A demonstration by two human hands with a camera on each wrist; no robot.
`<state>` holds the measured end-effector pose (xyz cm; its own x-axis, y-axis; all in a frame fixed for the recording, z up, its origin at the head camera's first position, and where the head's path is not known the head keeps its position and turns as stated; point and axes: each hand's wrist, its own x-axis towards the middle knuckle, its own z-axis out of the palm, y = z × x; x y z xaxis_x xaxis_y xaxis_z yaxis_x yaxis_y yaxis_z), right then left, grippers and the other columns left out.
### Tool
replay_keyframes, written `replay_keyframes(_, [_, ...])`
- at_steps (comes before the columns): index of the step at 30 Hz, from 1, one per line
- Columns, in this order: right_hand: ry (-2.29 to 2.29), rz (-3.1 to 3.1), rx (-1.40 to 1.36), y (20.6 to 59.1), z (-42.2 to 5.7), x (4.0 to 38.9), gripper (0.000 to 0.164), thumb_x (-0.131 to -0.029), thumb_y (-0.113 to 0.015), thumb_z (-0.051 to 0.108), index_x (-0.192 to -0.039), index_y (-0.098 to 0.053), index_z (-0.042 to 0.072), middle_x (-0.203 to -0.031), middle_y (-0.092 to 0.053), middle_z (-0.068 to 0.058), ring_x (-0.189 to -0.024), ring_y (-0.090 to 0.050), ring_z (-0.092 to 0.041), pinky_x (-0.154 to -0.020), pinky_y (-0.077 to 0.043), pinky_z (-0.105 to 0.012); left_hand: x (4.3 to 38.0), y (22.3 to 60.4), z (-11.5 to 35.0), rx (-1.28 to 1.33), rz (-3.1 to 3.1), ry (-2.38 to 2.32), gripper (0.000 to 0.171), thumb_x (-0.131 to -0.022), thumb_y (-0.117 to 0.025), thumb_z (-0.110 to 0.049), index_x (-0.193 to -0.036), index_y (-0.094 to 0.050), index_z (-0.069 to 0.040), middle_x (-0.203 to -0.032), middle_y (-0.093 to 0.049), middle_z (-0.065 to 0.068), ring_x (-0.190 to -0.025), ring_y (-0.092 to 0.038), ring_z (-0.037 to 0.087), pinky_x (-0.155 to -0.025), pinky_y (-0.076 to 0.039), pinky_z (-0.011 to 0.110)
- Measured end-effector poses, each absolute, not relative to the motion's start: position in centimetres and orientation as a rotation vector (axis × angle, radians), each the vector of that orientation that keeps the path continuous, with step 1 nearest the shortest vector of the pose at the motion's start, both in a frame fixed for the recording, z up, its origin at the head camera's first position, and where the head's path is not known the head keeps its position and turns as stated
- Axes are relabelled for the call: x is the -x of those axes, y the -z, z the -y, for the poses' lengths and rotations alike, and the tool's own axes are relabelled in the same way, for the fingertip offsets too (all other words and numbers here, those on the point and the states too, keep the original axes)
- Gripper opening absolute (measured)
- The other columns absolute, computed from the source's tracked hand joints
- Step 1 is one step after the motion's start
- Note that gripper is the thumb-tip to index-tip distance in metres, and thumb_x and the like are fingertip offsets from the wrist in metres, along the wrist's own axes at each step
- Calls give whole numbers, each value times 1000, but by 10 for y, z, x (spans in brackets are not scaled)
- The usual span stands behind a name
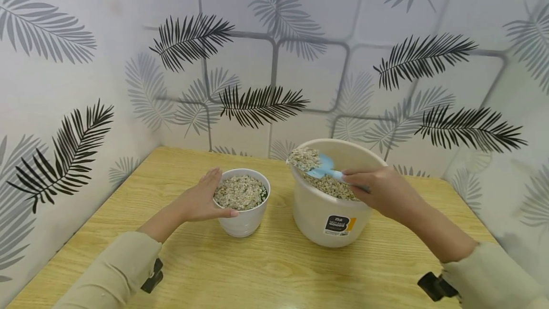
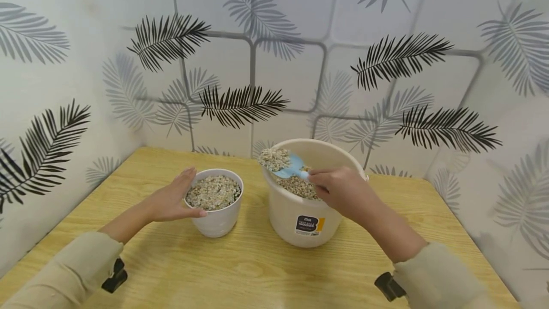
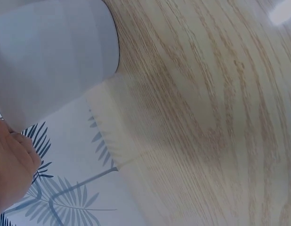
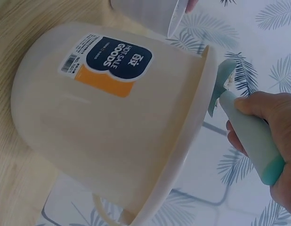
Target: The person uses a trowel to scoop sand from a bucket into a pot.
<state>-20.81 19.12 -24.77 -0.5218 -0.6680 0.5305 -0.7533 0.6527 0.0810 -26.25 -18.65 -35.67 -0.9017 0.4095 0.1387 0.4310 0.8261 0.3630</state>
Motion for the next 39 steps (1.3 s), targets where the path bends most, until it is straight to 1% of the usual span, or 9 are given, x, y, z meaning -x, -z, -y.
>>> replay_keyframes(9, [-211, 2182, -1234, 253, -168, 215, 20, -69, -74, -3, -88, -74, 2, -91, -73, -11, -82, -70, -25, -66, -57, -32, 265, 361, 189, 668, 2960, 664, 118, -74, -66, -61, -143, -8, 14, -151, -8, 31, -141, -7, 44, -113, -16, 57])
replay_keyframes(23, [-218, 2316, -1317, 263, -121, 219, 18, -80, -67, -1, -97, -73, 2, -100, -72, -11, -86, -69, -22, -69, -56, -26, 262, 360, 189, 646, 3000, 693, 118, -75, -61, -66, -145, -3, 9, -153, -2, 27, -141, -4, 44, -112, -15, 58])
replay_keyframes(27, [-156, 2363, -1343, 265, -108, 224, 16, -82, -62, -2, -94, -72, 3, -97, -72, -9, -84, -69, -20, -67, -54, -23, 264, 361, 189, 645, 3003, 691, 117, -76, -61, -65, -146, -3, 8, -154, -2, 26, -141, -4, 44, -113, -15, 58])
replay_keyframes(28, [-141, 2373, -1352, 265, -105, 225, 15, -82, -61, -3, -91, -72, 3, -94, -72, -7, -79, -68, -17, -64, -52, -21, 264, 361, 189, 645, 3001, 690, 116, -76, -61, -65, -146, -3, 8, -154, -2, 26, -141, -5, 44, -113, -15, 57])
replay_keyframes(30, [-114, 2400, -1366, 266, -99, 228, 14, -82, -59, -3, -84, -71, 5, -89, -71, -4, -69, -62, -12, -58, -47, -18, 265, 362, 189, 647, 2995, 693, 116, -76, -62, -64, -146, -3, 8, -154, -2, 26, -141, -5, 44, -113, -15, 57])
replay_keyframes(33, [-100, 2441, -1420, 267, -91, 231, 17, -79, -57, -6, -69, -62, 7, -73, -65, 0, -58, -44, -6, -52, -35, -16, 264, 362, 189, 650, 2990, 696, 117, -75, -63, -63, -146, -3, 9, -153, -3, 27, -141, -6, 44, -113, -16, 57])
replay_keyframes(34, [-96, 2465, -1429, 267, -88, 232, 19, -78, -57, -6, -66, -58, 8, -69, -60, 1, -56, -38, -6, -51, -31, -15, 264, 362, 190, 650, 2987, 698, 117, -75, -63, -63, -145, -4, 9, -153, -3, 27, -141, -6, 45, -113, -16, 57])
replay_keyframes(36, [-69, 2502, -1447, 268, -84, 233, 22, -77, -56, -7, -63, -53, 9, -63, -53, 3, -56, -31, -5, -50, -26, -14, 263, 363, 190, 649, 2980, 706, 117, -75, -64, -62, -145, -4, 10, -153, -4, 28, -140, -7, 45, -112, -17, 58])
replay_keyframes(39, [-36, 2572, -1441, 269, -78, 234, 24, -75, -57, -8, -60, -51, 10, -59, -45, 5, -54, -28, -5, -49, -22, -13, 263, 363, 189, 646, 2978, 707, 117, -75, -65, -62, -145, -4, 10, -153, -5, 28, -140, -8, 46, -112, -17, 58])
